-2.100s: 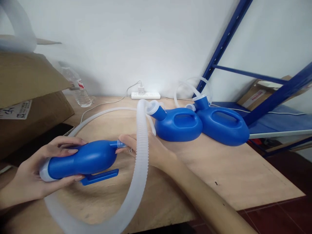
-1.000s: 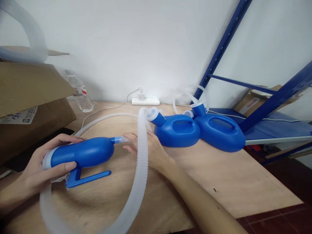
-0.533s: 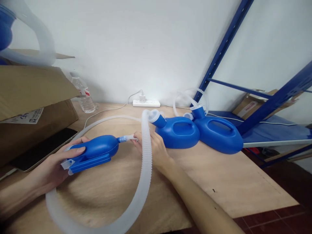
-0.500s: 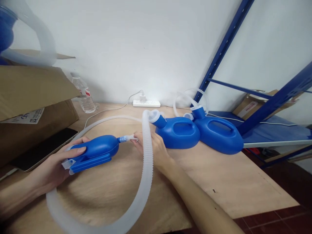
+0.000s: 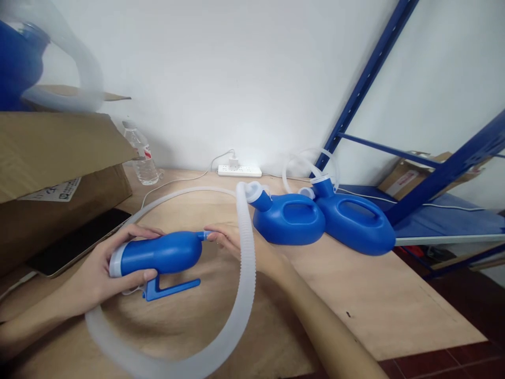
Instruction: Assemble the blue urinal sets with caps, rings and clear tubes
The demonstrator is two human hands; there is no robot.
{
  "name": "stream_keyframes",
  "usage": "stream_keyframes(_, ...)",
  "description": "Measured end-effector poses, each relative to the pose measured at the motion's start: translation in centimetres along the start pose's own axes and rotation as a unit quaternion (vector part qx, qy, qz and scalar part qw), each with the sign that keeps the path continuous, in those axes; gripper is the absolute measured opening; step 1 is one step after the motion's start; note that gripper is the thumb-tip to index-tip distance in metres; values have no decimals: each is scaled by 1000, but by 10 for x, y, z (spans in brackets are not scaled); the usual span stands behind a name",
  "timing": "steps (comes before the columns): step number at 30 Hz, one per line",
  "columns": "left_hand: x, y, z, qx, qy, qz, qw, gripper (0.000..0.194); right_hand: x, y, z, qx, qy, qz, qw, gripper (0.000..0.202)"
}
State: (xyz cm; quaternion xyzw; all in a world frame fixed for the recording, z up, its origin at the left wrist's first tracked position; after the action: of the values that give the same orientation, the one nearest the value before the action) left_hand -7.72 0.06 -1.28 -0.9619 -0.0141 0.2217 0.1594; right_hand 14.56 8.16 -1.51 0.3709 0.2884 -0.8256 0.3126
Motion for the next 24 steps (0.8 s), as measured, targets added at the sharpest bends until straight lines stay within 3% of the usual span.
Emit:
stream_keyframes(4,3,2,0,92,-35,17,995,45,7,-15,-8,58,-119,67,989,61)
stream_keyframes(7,5,4,-2,156,-64,31,985,43,21,-27,-5,73,-177,184,964,73)
stream_keyframes(9,3,3,0,168,-73,28,983,42,28,-35,-3,80,-201,240,946,76)
stream_keyframes(11,1,1,4,160,-75,17,984,43,31,-42,-3,94,-224,248,938,76)
stream_keyframes(14,0,-3,8,147,-76,8,986,45,25,-51,-6,104,-217,144,960,63)
stream_keyframes(16,1,-4,9,139,-81,9,987,45,13,-51,-8,96,-170,16,981,48)
stream_keyframes(19,2,-5,8,131,-86,11,988,45,-5,-41,-8,80,-90,-144,982,37)
stream_keyframes(21,2,-5,8,125,-83,7,989,46,-11,-34,-7,63,-68,-185,978,39)
stream_keyframes(24,0,-6,9,110,-75,0,991,46,-12,-29,-5,18,-75,-156,985,37)
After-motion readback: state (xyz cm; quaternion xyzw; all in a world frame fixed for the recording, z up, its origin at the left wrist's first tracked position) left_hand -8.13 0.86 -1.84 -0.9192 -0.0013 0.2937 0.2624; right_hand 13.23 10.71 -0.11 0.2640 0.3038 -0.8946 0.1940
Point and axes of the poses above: each hand's wrist, its own y-axis away from the middle knuckle, its own x-axis out of the palm, z = x × y, the point moved 8 cm from there along -y, towards the middle knuckle, and after that the axes turned 6 degrees about y, right-handed, at the moved point
